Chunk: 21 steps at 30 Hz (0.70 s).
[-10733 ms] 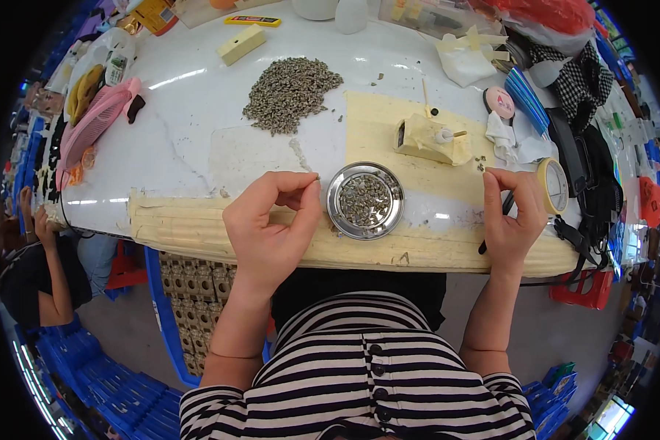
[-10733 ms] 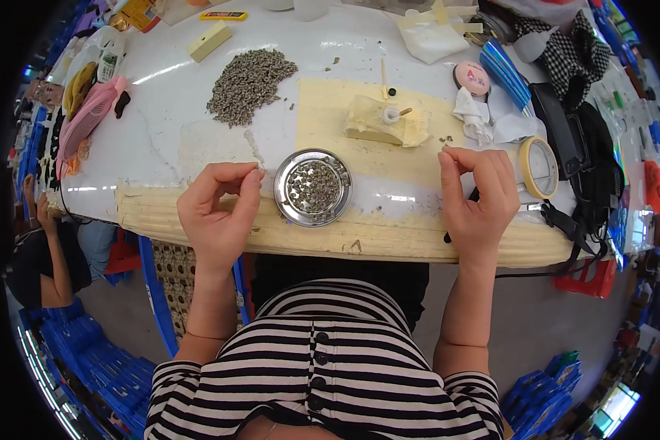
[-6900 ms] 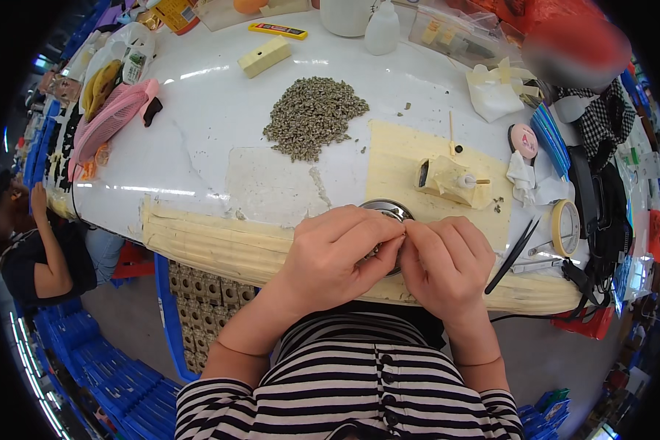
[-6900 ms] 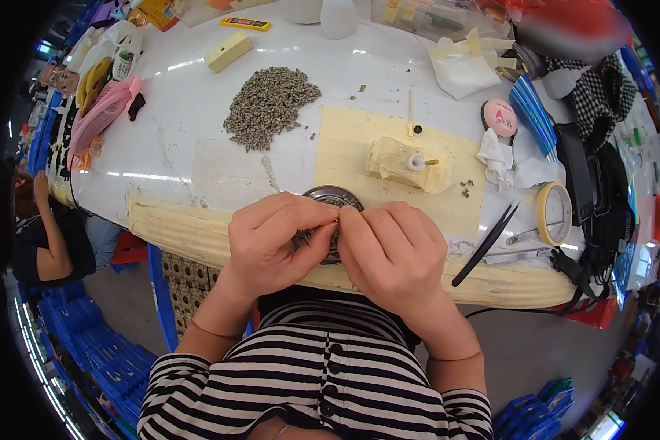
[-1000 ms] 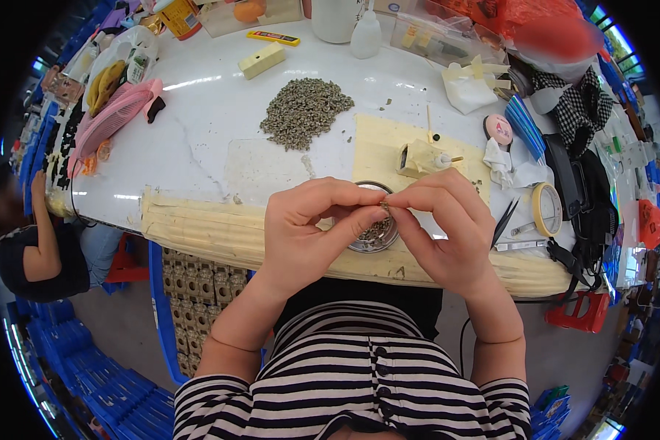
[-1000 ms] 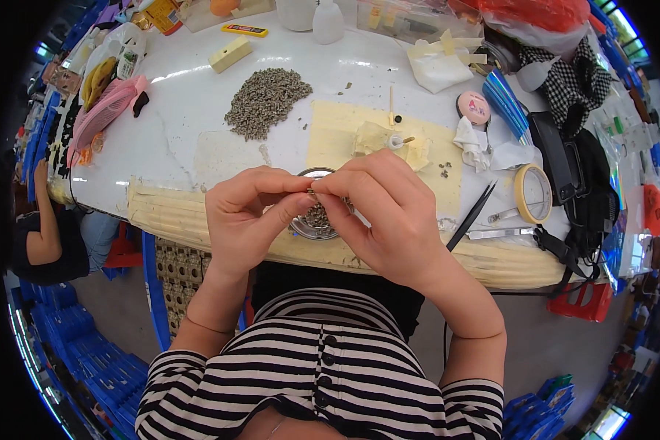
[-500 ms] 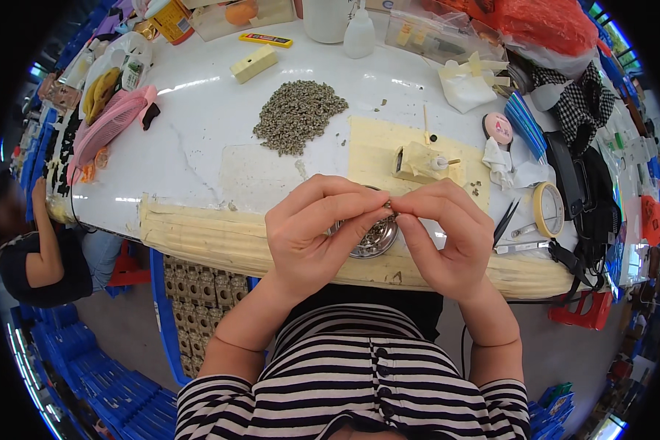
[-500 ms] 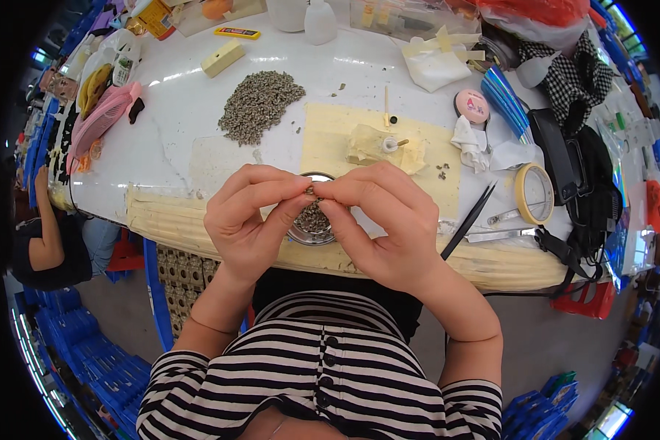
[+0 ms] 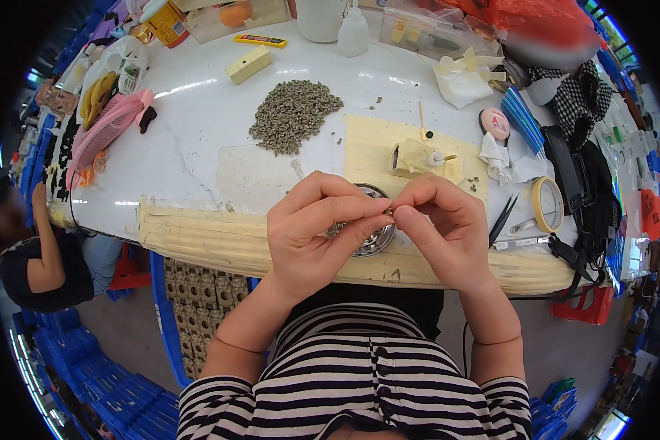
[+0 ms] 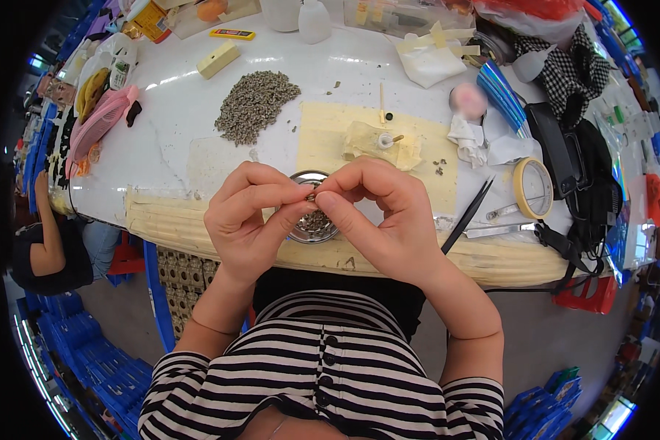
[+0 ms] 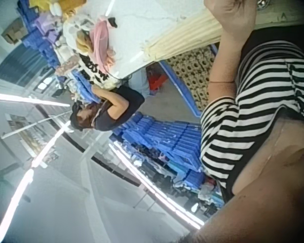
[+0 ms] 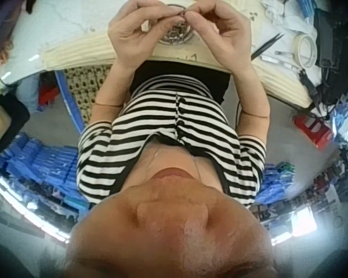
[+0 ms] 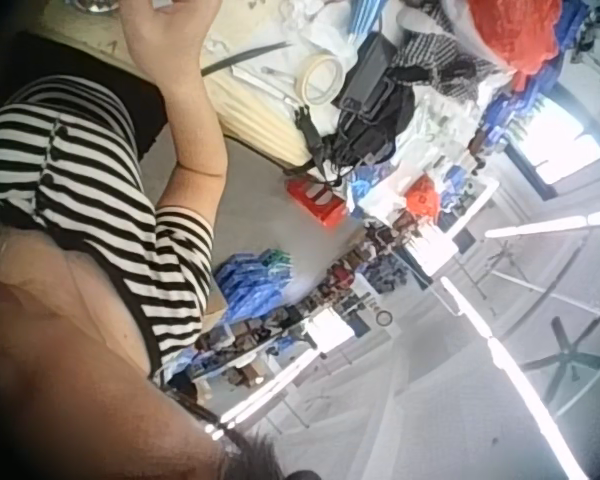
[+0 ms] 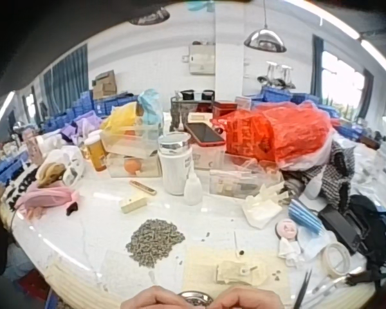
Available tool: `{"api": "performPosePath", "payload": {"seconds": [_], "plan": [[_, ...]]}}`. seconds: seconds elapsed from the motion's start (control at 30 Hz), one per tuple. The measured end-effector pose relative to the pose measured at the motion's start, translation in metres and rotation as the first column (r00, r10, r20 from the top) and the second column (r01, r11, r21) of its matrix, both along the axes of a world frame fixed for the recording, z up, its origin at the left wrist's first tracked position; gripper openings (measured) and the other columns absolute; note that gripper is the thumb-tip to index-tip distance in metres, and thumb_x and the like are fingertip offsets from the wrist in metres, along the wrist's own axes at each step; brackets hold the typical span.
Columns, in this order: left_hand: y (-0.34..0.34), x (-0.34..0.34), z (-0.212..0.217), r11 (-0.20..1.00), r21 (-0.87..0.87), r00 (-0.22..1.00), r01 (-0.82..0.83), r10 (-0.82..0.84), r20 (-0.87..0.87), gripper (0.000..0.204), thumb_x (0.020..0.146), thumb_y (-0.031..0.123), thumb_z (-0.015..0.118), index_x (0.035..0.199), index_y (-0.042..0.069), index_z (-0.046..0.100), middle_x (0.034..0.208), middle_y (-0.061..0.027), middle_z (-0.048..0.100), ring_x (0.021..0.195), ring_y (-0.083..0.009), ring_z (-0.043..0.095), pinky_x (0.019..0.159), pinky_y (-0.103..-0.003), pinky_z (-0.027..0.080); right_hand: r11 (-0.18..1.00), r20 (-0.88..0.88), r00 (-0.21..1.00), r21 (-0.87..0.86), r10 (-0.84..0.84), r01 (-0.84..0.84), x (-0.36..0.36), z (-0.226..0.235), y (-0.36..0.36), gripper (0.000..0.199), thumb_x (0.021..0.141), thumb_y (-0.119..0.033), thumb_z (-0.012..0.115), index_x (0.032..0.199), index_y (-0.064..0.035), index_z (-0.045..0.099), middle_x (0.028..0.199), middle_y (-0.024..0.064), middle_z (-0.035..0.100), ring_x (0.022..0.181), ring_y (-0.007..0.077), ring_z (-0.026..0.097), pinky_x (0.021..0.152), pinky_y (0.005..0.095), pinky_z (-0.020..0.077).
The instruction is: The person picks up a small grey seed from a pile and attaches it to a yellow block on the desk using a small pointed tool.
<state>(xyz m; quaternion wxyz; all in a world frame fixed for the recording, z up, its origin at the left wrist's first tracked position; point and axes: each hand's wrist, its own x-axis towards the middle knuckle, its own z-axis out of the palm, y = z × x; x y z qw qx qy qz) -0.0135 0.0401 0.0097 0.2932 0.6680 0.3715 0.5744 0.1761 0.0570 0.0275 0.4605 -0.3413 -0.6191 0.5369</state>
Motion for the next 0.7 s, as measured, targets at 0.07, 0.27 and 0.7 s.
{"api": "performPosePath", "payload": {"seconds": [0.07, 0.27, 0.7], "plan": [[-0.0004, 0.0003, -0.0003, 1.000, -0.028, 1.000, -0.003, 0.004, 0.027, 0.023, 0.076, -0.006, 0.079, 0.097, 0.000, 0.074, 0.090, -0.0076, 0.065, 0.079, -0.0130, 0.062, 0.067, -0.023, 0.049, 0.985, 0.056, 0.997, 0.163, -0.062, 0.052, 0.0007, -0.0037, 0.0019, 0.007, 0.088, 0.002, 0.067, 0.095, 0.0027, 0.069, 0.088, 0.0069, 0.067, 0.080, 0.0127, 0.062, 0.073, 0.0252, 0.0493], [-0.0004, -0.0003, -0.0007, 0.999, -0.049, 0.999, -0.005, 0.007, 0.044, 0.021, 0.077, -0.008, 0.078, 0.097, -0.001, 0.073, 0.090, -0.0081, 0.065, 0.080, -0.0131, 0.062, 0.068, -0.023, 0.050, 0.911, 0.105, 0.983, 0.400, -0.150, 0.096, -0.0022, -0.0009, 0.0029, 0.014, 0.082, 0.006, 0.071, 0.095, 0.0007, 0.072, 0.086, 0.0094, 0.068, 0.075, 0.0165, 0.064, 0.068, 0.0264, 0.0505], [-0.0013, 0.0016, -0.0023, 0.916, -0.325, 0.915, 0.235, -0.095, 0.393, 0.014, 0.083, -0.001, 0.077, 0.097, -0.004, 0.073, 0.088, -0.0084, 0.071, 0.077, -0.0102, 0.066, 0.066, -0.023, 0.054, 0.769, 0.212, 0.926, 0.628, -0.311, 0.114, -0.0067, -0.0025, 0.0025, 0.023, 0.073, 0.007, 0.077, 0.094, -0.0025, 0.073, 0.084, 0.0074, 0.067, 0.074, 0.0203, 0.064, 0.064, 0.0298, 0.0505]]}}
